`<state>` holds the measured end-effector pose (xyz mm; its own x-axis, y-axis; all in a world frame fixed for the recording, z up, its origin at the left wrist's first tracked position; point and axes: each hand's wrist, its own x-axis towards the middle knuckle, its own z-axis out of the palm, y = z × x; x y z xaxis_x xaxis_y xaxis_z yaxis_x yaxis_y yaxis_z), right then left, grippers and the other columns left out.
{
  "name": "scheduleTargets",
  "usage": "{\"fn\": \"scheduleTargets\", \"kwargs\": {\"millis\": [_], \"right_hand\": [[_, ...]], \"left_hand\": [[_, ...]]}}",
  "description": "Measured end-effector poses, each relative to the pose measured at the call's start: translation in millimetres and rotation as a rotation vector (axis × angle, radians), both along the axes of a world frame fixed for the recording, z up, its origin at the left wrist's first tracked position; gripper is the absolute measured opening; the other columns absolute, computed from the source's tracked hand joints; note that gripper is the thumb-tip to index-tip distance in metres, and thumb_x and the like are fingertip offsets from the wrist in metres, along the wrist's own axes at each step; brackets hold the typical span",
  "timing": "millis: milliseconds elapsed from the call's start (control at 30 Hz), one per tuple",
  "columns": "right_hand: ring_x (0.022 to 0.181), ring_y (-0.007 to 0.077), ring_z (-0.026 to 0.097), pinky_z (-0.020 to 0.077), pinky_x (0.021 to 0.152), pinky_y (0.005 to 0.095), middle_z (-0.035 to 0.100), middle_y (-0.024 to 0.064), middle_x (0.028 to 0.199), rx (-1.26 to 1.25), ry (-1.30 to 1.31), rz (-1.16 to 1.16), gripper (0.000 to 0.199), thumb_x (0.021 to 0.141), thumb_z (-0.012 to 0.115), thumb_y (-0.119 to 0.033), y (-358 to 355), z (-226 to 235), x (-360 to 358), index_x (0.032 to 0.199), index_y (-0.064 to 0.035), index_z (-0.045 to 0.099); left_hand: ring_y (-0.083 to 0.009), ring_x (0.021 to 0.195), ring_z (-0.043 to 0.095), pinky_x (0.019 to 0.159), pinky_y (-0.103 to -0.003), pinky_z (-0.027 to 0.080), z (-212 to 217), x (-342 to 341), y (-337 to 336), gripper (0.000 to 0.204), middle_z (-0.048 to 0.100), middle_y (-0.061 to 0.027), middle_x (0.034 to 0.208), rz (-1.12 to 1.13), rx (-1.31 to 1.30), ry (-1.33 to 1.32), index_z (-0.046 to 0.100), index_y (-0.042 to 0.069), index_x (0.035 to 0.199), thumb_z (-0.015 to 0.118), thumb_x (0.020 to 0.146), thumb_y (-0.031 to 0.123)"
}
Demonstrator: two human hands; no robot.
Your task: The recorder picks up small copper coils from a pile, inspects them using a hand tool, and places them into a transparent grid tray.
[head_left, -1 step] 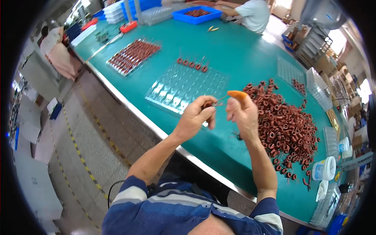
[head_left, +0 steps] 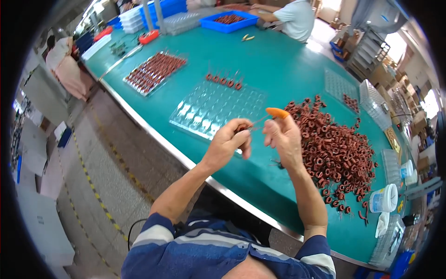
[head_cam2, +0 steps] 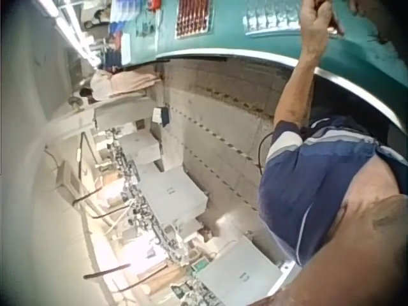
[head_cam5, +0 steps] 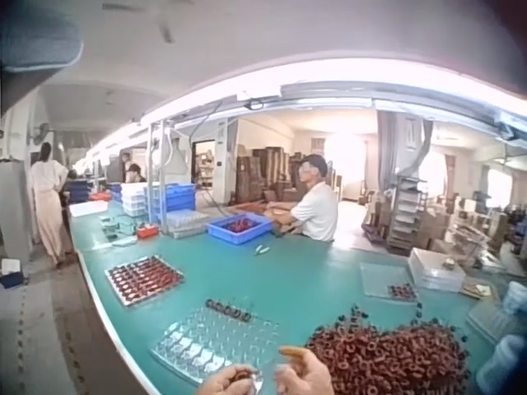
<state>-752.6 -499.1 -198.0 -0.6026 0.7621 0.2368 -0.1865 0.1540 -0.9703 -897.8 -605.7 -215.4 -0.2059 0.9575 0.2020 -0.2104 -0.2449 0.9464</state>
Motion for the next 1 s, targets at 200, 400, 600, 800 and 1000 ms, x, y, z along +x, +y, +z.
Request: {"fn": "scheduleTargets", "kwargs": {"millis": [200, 400, 600, 800, 1000], "right_hand": [[0.051, 0.0057, 0.050, 0.0360, 0.045, 0.0197, 0.058, -0.0002, 0.064, 0.012, -0.108, 0.069, 0.024, 0.092, 0.061, -0.023, 5, 15, 5, 0.095, 0.0005, 0.064], [0.056, 0.0065, 0.038, 0.0319, 0.048, 0.0255, 0.042, -0.0033, 0.061, 0.430, -0.307, -0.294, 0.031, 0.085, 0.067, -0.016, -38, 8, 1, 0.112, -0.0018, 0.063], [0.047, 0.0036, 0.041, 0.0324, 0.040, 0.0197, 0.047, -0.0031, 0.060, 0.129, -0.256, -0.016, 0.029, 0.096, 0.055, -0.022, -87, 10, 14, 0.117, -0.0024, 0.057], [0.044, 0.0040, 0.039, 0.0311, 0.038, 0.0192, 0.044, -0.0027, 0.056, -0.081, -0.073, 0.055, 0.022, 0.097, 0.055, -0.025, -96, -3, 8, 0.095, -0.0040, 0.059], [0.043, 0.0045, 0.040, 0.0310, 0.038, 0.0190, 0.045, -0.0023, 0.056, -0.191, -0.024, 0.093, 0.019, 0.095, 0.057, -0.022, -90, 1, 5, 0.093, -0.0031, 0.059]], "left_hand": [[-0.0122, 0.053, 0.054, 0.049, -0.025, 0.043, 0, 0, 5, 0.044, 0.053, -0.0042, 0.063, -0.098, -0.112, 0.040, 0.055, -0.001, 0.101, 0.037, 0.101, 0.040], [-0.0109, 0.048, 0.049, 0.048, -0.025, 0.039, -10, -1, -35, 0.052, 0.049, -0.0024, 0.058, -0.092, -0.157, -0.105, 0.057, 0.000, 0.091, 0.033, 0.101, 0.045], [-0.0145, 0.040, 0.047, 0.038, -0.029, 0.037, -12, 17, -69, 0.056, 0.044, -0.0042, 0.051, -0.204, -0.146, -0.276, 0.052, -0.002, 0.089, 0.032, 0.099, 0.050], [-0.0131, 0.047, 0.051, 0.044, -0.027, 0.041, -22, 20, -90, 0.053, 0.049, -0.0043, 0.059, -0.200, -0.051, -0.188, 0.049, 0.000, 0.104, 0.033, 0.099, 0.050], [-0.0108, 0.058, 0.054, 0.053, -0.025, 0.044, -18, 17, -87, 0.034, 0.053, -0.0030, 0.069, -0.056, 0.125, 0.178, 0.048, 0.002, 0.111, 0.043, 0.100, 0.034]]}}
